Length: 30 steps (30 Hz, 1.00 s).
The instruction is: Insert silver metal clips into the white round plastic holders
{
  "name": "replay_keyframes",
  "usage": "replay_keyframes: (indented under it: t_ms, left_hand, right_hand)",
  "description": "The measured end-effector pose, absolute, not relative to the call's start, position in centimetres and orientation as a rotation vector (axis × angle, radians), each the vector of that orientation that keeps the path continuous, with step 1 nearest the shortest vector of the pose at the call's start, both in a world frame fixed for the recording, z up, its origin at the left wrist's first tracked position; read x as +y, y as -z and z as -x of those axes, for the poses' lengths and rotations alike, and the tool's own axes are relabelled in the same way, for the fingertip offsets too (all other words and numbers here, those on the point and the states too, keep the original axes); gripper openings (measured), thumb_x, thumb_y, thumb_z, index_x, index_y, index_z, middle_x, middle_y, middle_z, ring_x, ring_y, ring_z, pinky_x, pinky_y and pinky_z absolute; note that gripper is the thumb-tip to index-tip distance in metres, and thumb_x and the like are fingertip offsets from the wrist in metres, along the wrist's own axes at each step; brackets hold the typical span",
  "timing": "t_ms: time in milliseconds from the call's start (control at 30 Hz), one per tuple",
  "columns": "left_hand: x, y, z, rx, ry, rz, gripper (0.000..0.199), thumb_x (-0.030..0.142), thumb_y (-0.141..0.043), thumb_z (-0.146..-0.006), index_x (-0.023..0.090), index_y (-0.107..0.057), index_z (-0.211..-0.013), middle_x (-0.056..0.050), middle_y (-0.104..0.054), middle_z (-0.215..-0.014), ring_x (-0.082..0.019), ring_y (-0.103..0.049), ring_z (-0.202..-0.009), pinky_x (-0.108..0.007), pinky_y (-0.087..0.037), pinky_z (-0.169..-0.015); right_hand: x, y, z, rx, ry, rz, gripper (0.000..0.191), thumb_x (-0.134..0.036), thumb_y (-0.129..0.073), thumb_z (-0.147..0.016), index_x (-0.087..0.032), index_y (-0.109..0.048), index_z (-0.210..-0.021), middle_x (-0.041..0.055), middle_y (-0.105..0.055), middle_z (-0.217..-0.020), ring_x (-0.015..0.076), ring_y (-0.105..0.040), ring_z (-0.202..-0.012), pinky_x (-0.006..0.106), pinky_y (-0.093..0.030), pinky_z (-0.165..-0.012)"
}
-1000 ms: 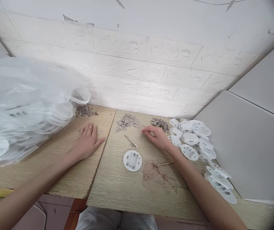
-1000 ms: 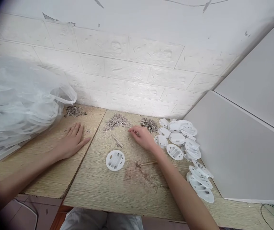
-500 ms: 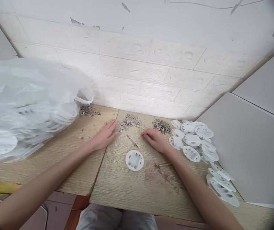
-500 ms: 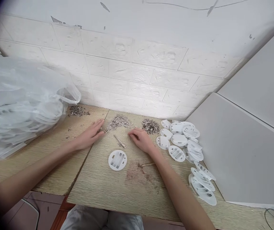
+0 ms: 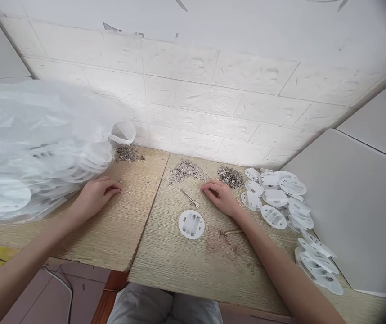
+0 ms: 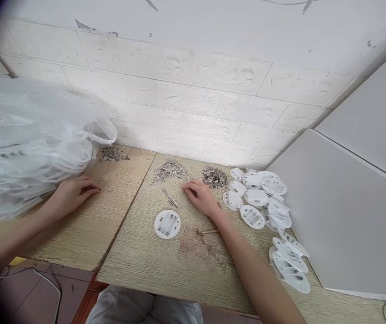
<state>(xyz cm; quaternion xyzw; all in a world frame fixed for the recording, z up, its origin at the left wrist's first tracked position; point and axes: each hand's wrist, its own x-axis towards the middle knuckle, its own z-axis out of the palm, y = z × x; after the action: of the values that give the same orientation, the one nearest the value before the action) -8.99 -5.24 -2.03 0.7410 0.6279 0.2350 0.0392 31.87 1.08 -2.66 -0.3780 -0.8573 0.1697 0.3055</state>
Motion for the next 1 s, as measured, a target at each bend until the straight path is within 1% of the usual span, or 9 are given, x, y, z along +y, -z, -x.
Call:
replay_keyframes:
  t_ms: [67, 267, 433, 500, 633, 733, 800, 900, 1000]
  left_hand:
    - [-4.9, 1.8, 8.8, 1.882, -0.712, -2.288, 0.034, 0.046, -0.045, -0.084, 0.021, -0.068, -0.077, -0.006, -0.069, -0.082, -0.022, -0.062, -0.072, -0.034, -0.048, -0.07]
    - [-4.4, 1.3, 9.0, 1.692, -0.666, -2.342, 0.031, 0.044, -0.049, -0.088, 0.021, -0.069, -0.086, -0.004, -0.069, -0.088, -0.02, -0.062, -0.077, -0.03, -0.046, -0.07]
    - [-5.0, 1.6, 9.7, 1.564, -0.643, -2.367, 0.029, 0.043, -0.049, -0.09, 0.024, -0.07, -0.092, -0.003, -0.068, -0.096, -0.019, -0.062, -0.087, -0.028, -0.047, -0.076]
    - [-5.3, 2.0, 10.0, 1.601, -0.642, -2.382, 0.03, 0.044, -0.048, -0.091, 0.023, -0.069, -0.095, -0.003, -0.066, -0.098, -0.019, -0.061, -0.086, -0.029, -0.046, -0.076]
    - [-5.3, 2.6, 9.7, 1.715, -0.623, -2.408, 0.036, 0.047, -0.045, -0.093, 0.022, -0.065, -0.109, -0.005, -0.06, -0.1, -0.019, -0.058, -0.086, -0.03, -0.045, -0.079]
    - [-4.1, 2.8, 8.4, 1.715, -0.617, -2.492, 0.044, 0.051, -0.044, -0.092, 0.023, -0.058, -0.123, -0.006, -0.054, -0.1, -0.022, -0.055, -0.095, -0.034, -0.044, -0.087]
    - [-2.7, 2.9, 7.4, 1.684, -0.602, -2.538, 0.047, 0.052, -0.044, -0.091, 0.024, -0.055, -0.127, -0.007, -0.052, -0.104, -0.024, -0.053, -0.1, -0.037, -0.043, -0.091]
    - [-0.4, 2.9, 5.6, 1.593, -0.602, -2.604, 0.047, 0.051, -0.044, -0.092, 0.021, -0.054, -0.128, -0.009, -0.052, -0.108, -0.025, -0.051, -0.104, -0.04, -0.042, -0.094]
    - [0.8, 2.7, 3.8, 1.598, -0.726, -2.632, 0.041, 0.046, -0.043, -0.093, 0.018, -0.06, -0.118, -0.011, -0.054, -0.109, -0.025, -0.053, -0.103, -0.04, -0.044, -0.093]
  right_hand:
    - [1.0, 2.7, -31.9, -2.268, -0.457, 1.002, 0.019, -0.02, -0.048, -0.092, -0.02, -0.067, -0.091, 0.007, -0.068, -0.096, 0.0199, -0.062, -0.091, 0.036, -0.049, -0.082]
    - [1.0, 2.7, -31.9, -2.264, -0.472, 0.971, 0.019, -0.019, -0.048, -0.092, -0.02, -0.067, -0.091, 0.0068, -0.068, -0.097, 0.0198, -0.062, -0.092, 0.036, -0.05, -0.082]
    - [1.1, 2.8, -31.9, -2.269, -0.47, 0.967, 0.019, -0.019, -0.049, -0.092, -0.021, -0.068, -0.091, 0.0066, -0.068, -0.097, 0.0202, -0.062, -0.092, 0.037, -0.05, -0.082]
    - [1.1, 2.9, -31.9, -2.267, -0.473, 0.961, 0.019, -0.019, -0.049, -0.092, -0.021, -0.068, -0.091, 0.0064, -0.068, -0.097, 0.02, -0.062, -0.092, 0.036, -0.05, -0.082]
    - [1.2, 2.9, -31.9, -2.264, -0.476, 0.948, 0.018, -0.018, -0.05, -0.091, -0.021, -0.068, -0.09, 0.0065, -0.068, -0.097, 0.0196, -0.062, -0.091, 0.036, -0.05, -0.081]
    - [1.2, 3.0, -31.9, -2.267, -0.472, 0.952, 0.018, -0.018, -0.05, -0.091, -0.021, -0.068, -0.09, 0.0067, -0.067, -0.097, 0.0197, -0.062, -0.092, 0.036, -0.05, -0.082]
    - [1.2, 3.1, -31.9, -2.265, -0.471, 0.954, 0.018, -0.018, -0.05, -0.091, -0.021, -0.068, -0.09, 0.0067, -0.067, -0.097, 0.0198, -0.062, -0.092, 0.036, -0.05, -0.082]
    - [1.2, 3.2, -31.9, -2.261, -0.467, 0.955, 0.018, -0.018, -0.05, -0.091, -0.021, -0.068, -0.091, 0.0066, -0.067, -0.097, 0.0198, -0.062, -0.092, 0.036, -0.05, -0.082]
    - [1.2, 3.3, -32.0, -2.267, -0.459, 0.943, 0.019, -0.018, -0.05, -0.091, -0.021, -0.068, -0.09, 0.0067, -0.067, -0.098, 0.0198, -0.062, -0.093, 0.036, -0.05, -0.083]
